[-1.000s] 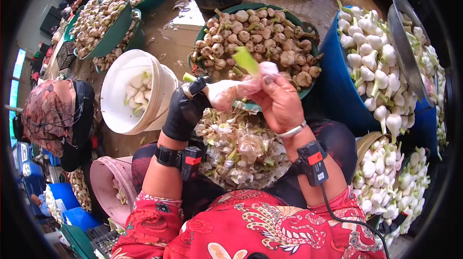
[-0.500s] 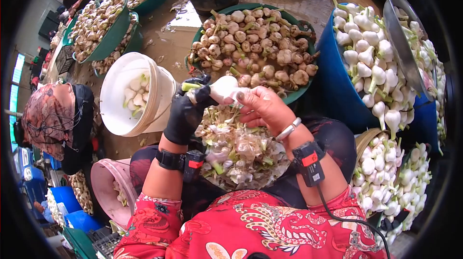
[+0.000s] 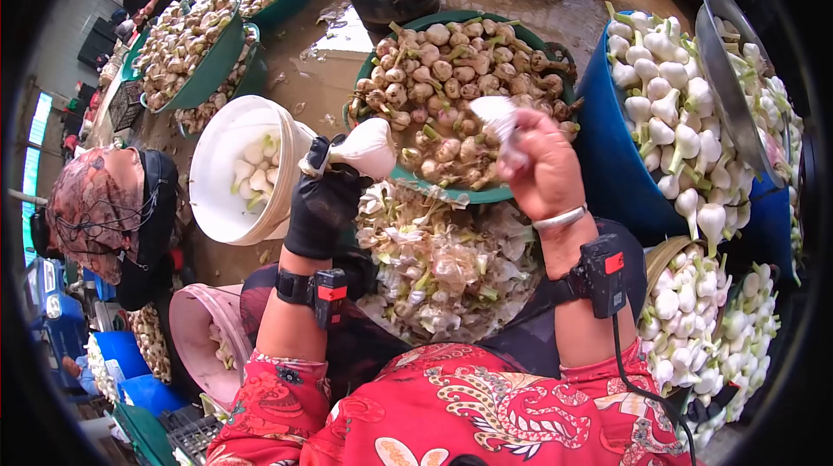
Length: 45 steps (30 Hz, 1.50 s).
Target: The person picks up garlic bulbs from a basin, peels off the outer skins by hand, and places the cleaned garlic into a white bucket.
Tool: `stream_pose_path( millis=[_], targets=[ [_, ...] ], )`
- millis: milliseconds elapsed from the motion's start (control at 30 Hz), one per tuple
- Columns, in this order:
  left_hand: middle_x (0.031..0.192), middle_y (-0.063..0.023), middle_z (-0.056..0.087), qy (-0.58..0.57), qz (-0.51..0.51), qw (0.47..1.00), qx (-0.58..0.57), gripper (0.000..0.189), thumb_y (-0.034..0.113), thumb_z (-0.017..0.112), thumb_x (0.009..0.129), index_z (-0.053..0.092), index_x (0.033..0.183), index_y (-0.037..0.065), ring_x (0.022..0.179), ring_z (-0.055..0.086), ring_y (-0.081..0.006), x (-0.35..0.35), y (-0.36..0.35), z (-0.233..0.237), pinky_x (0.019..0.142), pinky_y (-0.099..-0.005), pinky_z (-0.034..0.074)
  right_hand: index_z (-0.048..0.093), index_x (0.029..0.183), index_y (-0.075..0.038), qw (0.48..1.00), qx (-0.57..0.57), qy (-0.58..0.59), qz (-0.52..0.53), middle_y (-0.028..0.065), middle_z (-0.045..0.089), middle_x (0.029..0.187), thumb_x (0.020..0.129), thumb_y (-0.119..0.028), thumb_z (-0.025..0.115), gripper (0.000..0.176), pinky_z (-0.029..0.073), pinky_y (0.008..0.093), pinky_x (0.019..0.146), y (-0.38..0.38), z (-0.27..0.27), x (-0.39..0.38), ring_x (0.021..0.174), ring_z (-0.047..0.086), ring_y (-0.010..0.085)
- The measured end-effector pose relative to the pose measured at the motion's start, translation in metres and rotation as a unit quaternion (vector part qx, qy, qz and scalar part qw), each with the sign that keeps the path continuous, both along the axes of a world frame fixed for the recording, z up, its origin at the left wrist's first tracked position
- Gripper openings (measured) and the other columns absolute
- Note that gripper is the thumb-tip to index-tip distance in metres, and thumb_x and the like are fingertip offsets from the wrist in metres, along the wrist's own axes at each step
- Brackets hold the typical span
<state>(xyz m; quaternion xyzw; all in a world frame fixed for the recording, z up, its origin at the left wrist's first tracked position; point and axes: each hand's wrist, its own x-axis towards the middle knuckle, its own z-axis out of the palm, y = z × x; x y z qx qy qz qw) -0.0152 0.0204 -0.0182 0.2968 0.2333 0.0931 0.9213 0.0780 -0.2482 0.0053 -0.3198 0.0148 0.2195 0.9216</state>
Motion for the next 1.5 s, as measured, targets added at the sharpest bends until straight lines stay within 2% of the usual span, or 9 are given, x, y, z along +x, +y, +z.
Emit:
stream_pose_path(
  millis=[133, 267, 467, 567, 733, 833, 967, 1233, 1500],
  targets=[
    [0.094, -0.0028, 0.061, -0.045, 0.041, 0.738, 0.672, 0.030, 0.013, 0.058, 0.091, 0.057, 0.119, 0.002, 0.069, 0.054, -0.0062, -0.020, 0.045, 0.051, 0.064, -0.0216, 0.048, 0.064, 0.095, -0.004, 0.881, -0.295, -0.081, 0.360, 0.0066, 0.063, 0.075, 0.084, -0.007, 0.053, 0.015, 0.048, 0.0248, 0.050, 0.018, -0.008, -0.033, 0.066, 0.062, 0.0119],
    [0.100, -0.0070, 0.064, 0.031, 0.101, 0.651, 0.751, 0.023, 0.003, 0.055, 0.088, 0.062, 0.109, -0.001, 0.084, 0.057, -0.0126, -0.021, 0.109, 0.071, 0.075, -0.0262, 0.046, 0.066, 0.077, -0.002, 0.532, -0.514, -0.488, 0.462, 0.0074, 0.059, 0.061, 0.083, -0.017, 0.060, 0.017, 0.049, 0.0321, 0.059, 0.031, -0.048, -0.056, 0.062, 0.061, 0.0102],
    [0.076, -0.0088, 0.065, 0.110, -0.264, 0.674, 0.681, 0.010, 0.011, 0.062, 0.082, 0.068, 0.084, 0.003, 0.069, 0.058, -0.0167, 0.052, 0.005, 0.003, 0.063, -0.0308, 0.046, 0.064, 0.079, -0.003, 0.828, -0.446, -0.238, 0.240, -0.0004, 0.056, 0.064, 0.084, -0.010, 0.055, 0.012, 0.044, 0.0235, 0.053, 0.029, -0.034, -0.030, 0.059, 0.055, 0.0068],
    [0.107, -0.0149, 0.062, 0.103, -0.310, 0.437, 0.838, 0.041, 0.023, 0.064, 0.074, 0.064, 0.115, 0.018, 0.101, 0.059, -0.0341, 0.092, -0.013, -0.081, 0.088, -0.0427, 0.047, 0.062, 0.105, -0.005, 0.892, -0.420, -0.147, 0.077, 0.0028, 0.058, 0.089, 0.085, -0.005, 0.051, 0.023, 0.047, 0.0223, 0.059, 0.020, -0.025, -0.017, 0.072, 0.060, 0.0092],
    [0.106, -0.0155, 0.064, 0.166, -0.392, 0.350, 0.835, 0.040, 0.016, 0.059, 0.072, 0.066, 0.112, 0.017, 0.100, 0.061, -0.0336, 0.131, 0.002, -0.172, 0.088, -0.0416, 0.048, 0.053, 0.121, -0.003, 0.934, -0.354, -0.010, 0.043, 0.0063, 0.054, 0.103, 0.087, -0.007, 0.055, 0.035, 0.050, 0.0222, 0.064, 0.007, -0.012, 0.002, 0.080, 0.061, 0.0125],
    [0.099, -0.0145, 0.068, 0.138, -0.368, 0.437, 0.809, 0.029, 0.017, 0.062, 0.073, 0.070, 0.101, 0.013, 0.093, 0.064, -0.0313, 0.141, 0.020, -0.182, 0.085, -0.0390, 0.050, 0.053, 0.121, -0.003, 0.919, -0.390, -0.040, 0.040, 0.0064, 0.054, 0.103, 0.084, -0.007, 0.058, 0.037, 0.051, 0.0222, 0.065, 0.010, -0.023, 0.006, 0.084, 0.060, 0.0129],
    [0.082, -0.0057, 0.068, 0.129, -0.338, 0.827, 0.430, 0.022, 0.016, 0.065, 0.084, 0.069, 0.102, 0.004, 0.065, 0.061, -0.0126, 0.121, -0.001, -0.077, 0.063, -0.0267, 0.051, 0.046, 0.132, -0.003, 0.903, -0.420, -0.082, 0.044, 0.0144, 0.057, 0.115, 0.070, -0.005, 0.070, 0.067, 0.049, 0.0277, 0.075, 0.030, -0.029, 0.000, 0.088, 0.056, 0.0146],
    [0.094, -0.0053, 0.063, -0.183, -0.272, 0.682, 0.653, 0.028, 0.016, 0.052, 0.096, 0.059, 0.115, -0.002, 0.075, 0.060, -0.0107, 0.020, -0.036, 0.037, 0.063, -0.0254, 0.052, 0.053, 0.123, -0.001, 0.951, -0.222, -0.192, 0.091, 0.0037, 0.062, 0.104, 0.072, 0.004, 0.072, 0.055, 0.051, 0.0243, 0.081, 0.047, -0.019, -0.029, 0.091, 0.061, 0.0095],
    [0.101, -0.0091, 0.062, -0.084, -0.242, 0.876, 0.408, 0.030, 0.016, 0.050, 0.097, 0.054, 0.119, -0.004, 0.080, 0.061, -0.0121, 0.003, -0.053, 0.018, 0.070, -0.0274, 0.055, 0.054, 0.119, 0.003, 0.981, -0.150, -0.071, 0.100, 0.0076, 0.063, 0.099, 0.074, 0.005, 0.070, 0.047, 0.053, 0.0269, 0.078, 0.041, -0.023, -0.039, 0.087, 0.062, 0.0128]
  ],
)
